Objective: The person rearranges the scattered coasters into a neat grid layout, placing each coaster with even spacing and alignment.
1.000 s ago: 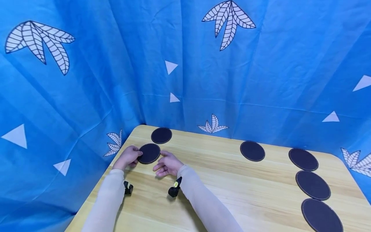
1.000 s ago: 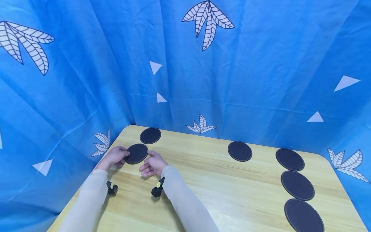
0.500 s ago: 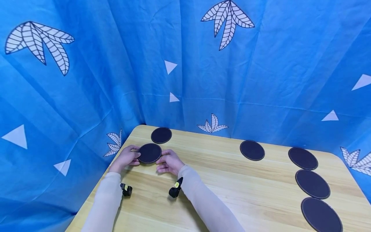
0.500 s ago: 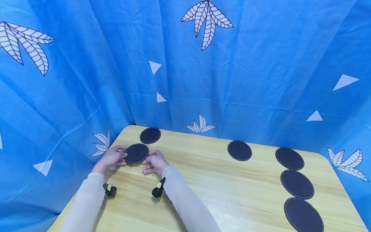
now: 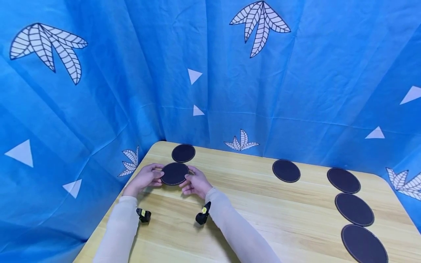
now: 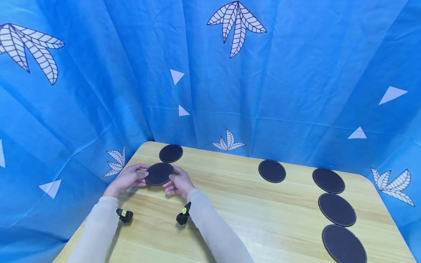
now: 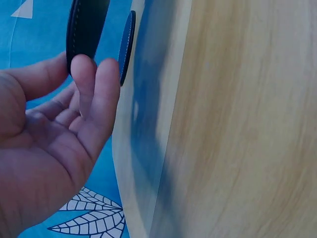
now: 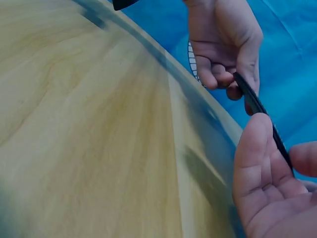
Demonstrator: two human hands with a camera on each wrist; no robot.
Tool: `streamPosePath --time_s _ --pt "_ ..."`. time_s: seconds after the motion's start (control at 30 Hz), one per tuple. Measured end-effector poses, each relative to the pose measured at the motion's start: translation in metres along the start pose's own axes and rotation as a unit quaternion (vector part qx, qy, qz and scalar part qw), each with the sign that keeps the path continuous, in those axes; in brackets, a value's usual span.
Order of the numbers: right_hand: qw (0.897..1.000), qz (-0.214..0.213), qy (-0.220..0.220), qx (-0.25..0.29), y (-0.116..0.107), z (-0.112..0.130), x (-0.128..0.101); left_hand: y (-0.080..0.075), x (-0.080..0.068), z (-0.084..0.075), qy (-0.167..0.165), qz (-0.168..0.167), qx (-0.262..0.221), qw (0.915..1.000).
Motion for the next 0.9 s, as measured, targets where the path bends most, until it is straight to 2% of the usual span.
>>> streamPosePath --time_s 0.23,0.43,0.67,0.9 --pt "0.999 0.039 -0.010 -0.008 -0.006 0.008 -0.005 0.014 0.003 -0.005 0.015 0.037 -0.022 0.9990" --pt "0.998 0.063 -0.003 -0.007 -0.010 0.011 -0.011 0.024 0.004 -0.011 0.032 0.047 -0.034 0.9978" --pt "0.998 0.053 -0.018 -0.007 -0.020 0.017 -0.016 0.036 0.008 -0.018 0.050 0.058 -0.045 0.9961" --pt "0.999 0.032 -0.038 -0.007 -0.034 0.022 -0.018 0.053 0.014 -0.024 0.045 0.078 -0.048 0.9948"
Point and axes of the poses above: each hand's wrist, its own x-axis towards the middle knuckle, its own y-axis out of the palm, z = x × y, the point moved 10 cm from there along x, towards the middle knuckle, and after that the axes turned 6 degrees about z, right-handed, at the moved point
